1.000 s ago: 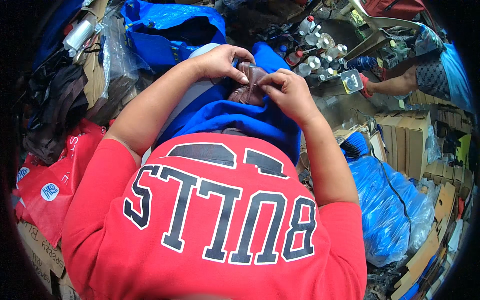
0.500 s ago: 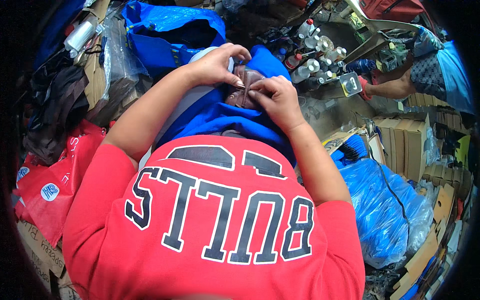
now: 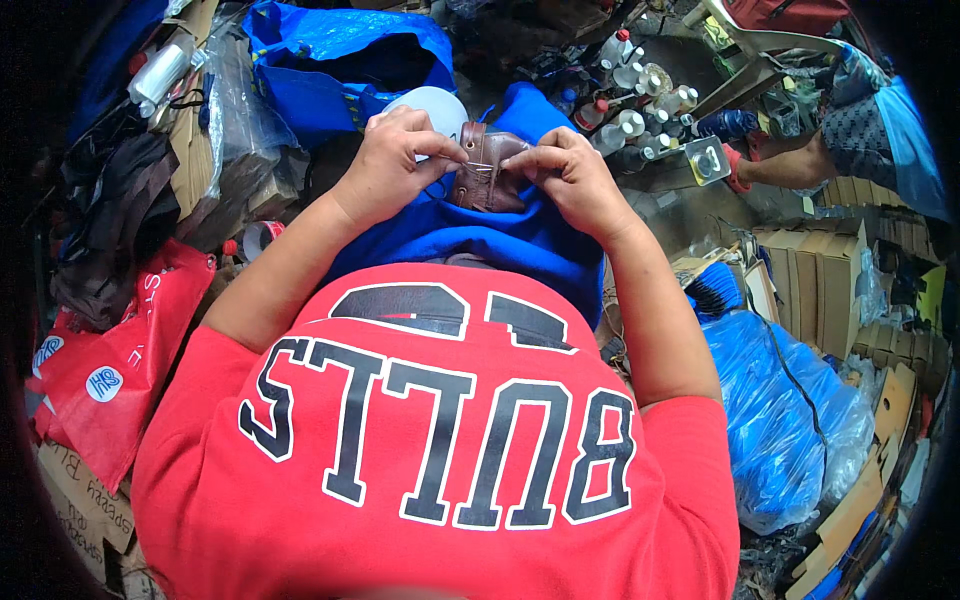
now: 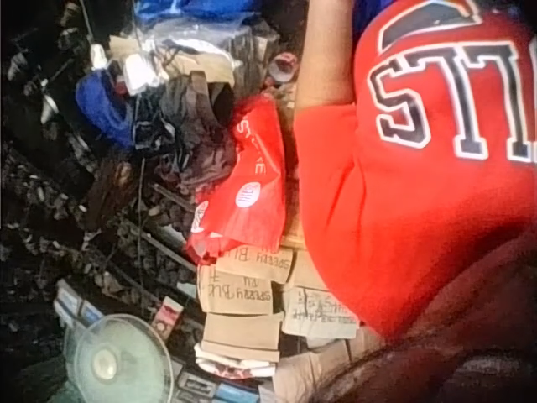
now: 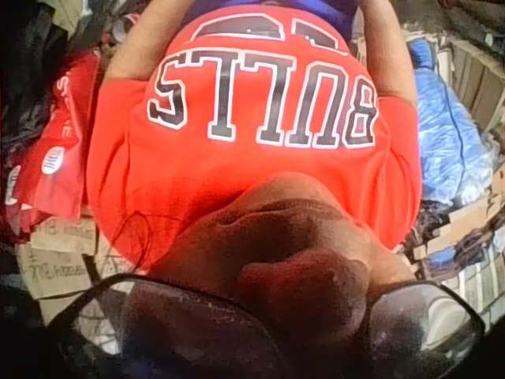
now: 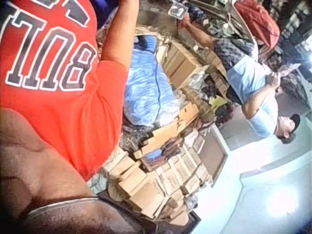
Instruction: Manually sewing or stitching together components of a leather shoe upper.
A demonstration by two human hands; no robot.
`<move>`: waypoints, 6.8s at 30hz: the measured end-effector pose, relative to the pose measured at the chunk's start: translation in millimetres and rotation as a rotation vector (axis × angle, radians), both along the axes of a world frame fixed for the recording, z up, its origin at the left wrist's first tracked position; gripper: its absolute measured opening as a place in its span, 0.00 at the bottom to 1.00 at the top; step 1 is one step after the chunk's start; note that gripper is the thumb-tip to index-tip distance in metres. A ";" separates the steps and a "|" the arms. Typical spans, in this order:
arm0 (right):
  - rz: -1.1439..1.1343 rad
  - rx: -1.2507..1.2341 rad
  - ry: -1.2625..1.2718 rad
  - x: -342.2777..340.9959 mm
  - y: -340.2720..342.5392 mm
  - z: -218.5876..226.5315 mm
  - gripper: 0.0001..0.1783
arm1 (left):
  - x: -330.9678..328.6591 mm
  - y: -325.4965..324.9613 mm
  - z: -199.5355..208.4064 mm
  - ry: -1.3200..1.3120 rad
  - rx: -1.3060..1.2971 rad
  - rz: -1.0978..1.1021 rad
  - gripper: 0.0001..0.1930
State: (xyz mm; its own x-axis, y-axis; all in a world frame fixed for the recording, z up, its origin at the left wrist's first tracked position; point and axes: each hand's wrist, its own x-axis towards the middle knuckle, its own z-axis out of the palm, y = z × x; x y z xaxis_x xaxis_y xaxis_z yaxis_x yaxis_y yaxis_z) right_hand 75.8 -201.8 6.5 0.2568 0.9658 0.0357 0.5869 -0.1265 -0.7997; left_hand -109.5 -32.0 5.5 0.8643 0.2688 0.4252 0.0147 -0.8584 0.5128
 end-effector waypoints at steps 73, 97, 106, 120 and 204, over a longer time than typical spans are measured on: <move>-0.494 -0.149 0.278 80.0 -89.0 7.7 0.03 | -87.7 86.7 15.9 0.290 -0.572 0.174 0.06; 0.087 -0.244 0.073 52.1 11.3 33.9 0.26 | 6.1 54.9 14.3 0.468 -0.457 -0.001 0.24; 0.222 -0.541 0.179 36.8 20.1 13.8 0.12 | 73.1 23.8 18.2 0.736 -0.146 -0.588 0.28; -0.143 -0.096 -0.131 11.0 -14.2 12.2 0.16 | 87.4 34.8 -35.3 0.456 -0.589 -0.397 0.20; -0.008 -0.097 0.197 2.1 -4.6 -11.6 0.14 | 11.8 4.4 -12.9 0.020 -0.077 -0.190 0.09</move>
